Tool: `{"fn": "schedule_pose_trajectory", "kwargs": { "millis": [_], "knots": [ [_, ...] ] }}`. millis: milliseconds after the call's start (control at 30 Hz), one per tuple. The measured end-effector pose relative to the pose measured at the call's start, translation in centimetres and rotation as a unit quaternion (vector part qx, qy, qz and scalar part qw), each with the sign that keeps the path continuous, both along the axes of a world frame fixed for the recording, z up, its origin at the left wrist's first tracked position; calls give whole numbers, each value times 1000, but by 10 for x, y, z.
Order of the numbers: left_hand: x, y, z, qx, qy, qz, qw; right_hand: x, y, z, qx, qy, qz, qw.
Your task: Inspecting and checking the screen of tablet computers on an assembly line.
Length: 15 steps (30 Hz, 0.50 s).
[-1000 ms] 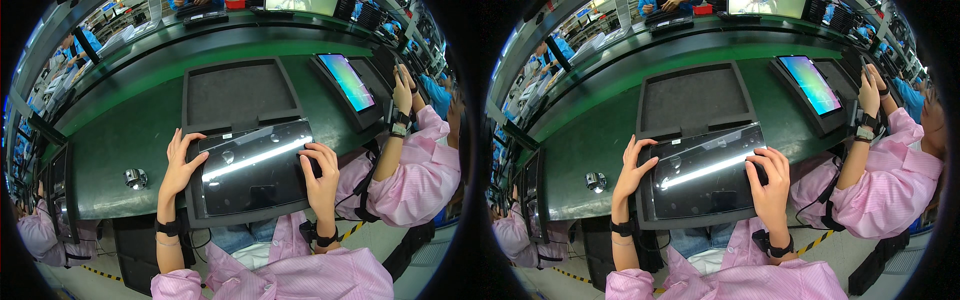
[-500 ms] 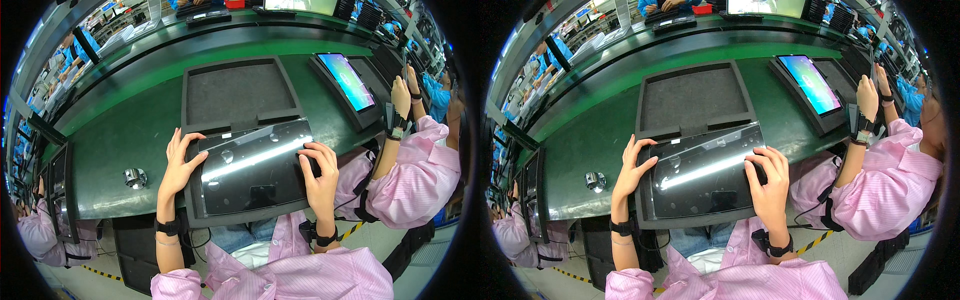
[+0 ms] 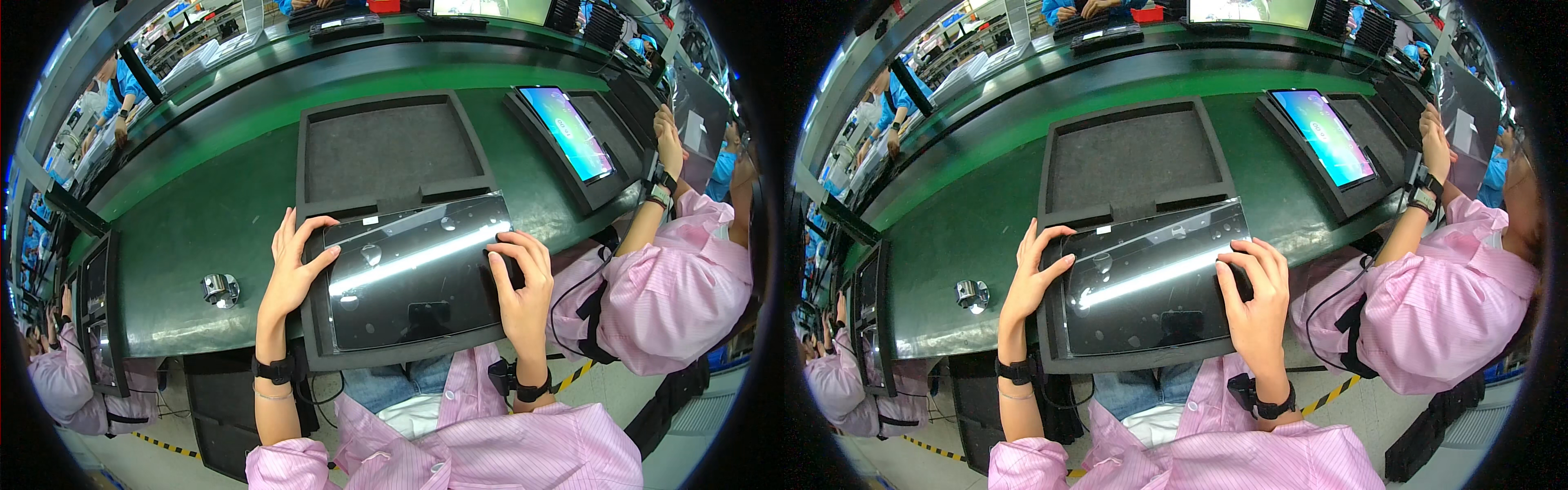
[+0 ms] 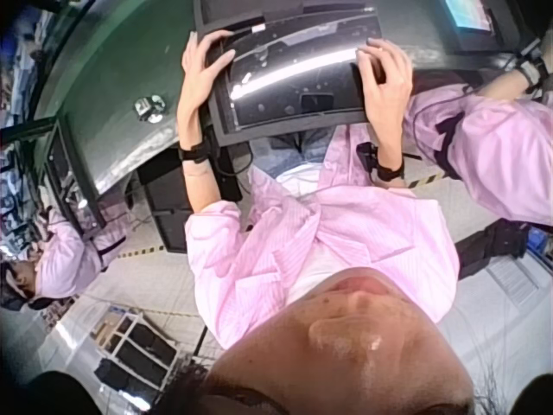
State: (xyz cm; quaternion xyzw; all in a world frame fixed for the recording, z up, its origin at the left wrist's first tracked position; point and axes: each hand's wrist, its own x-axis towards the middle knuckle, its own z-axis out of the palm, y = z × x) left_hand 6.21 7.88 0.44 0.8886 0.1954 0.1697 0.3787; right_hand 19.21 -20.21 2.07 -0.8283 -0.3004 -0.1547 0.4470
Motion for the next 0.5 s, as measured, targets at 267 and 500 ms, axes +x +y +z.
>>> {"fn": "schedule_pose_trajectory", "kwargs": {
  "millis": [267, 500],
  "knots": [
    [0, -1, 2, -3, 2, -2, 1000, 0, -1, 0, -5, -9, -1, 1000],
    [1, -2, 1, 1, 0, 4, 1000, 2, 0, 1, -2, -13, 1, 1000]
  ]
}}
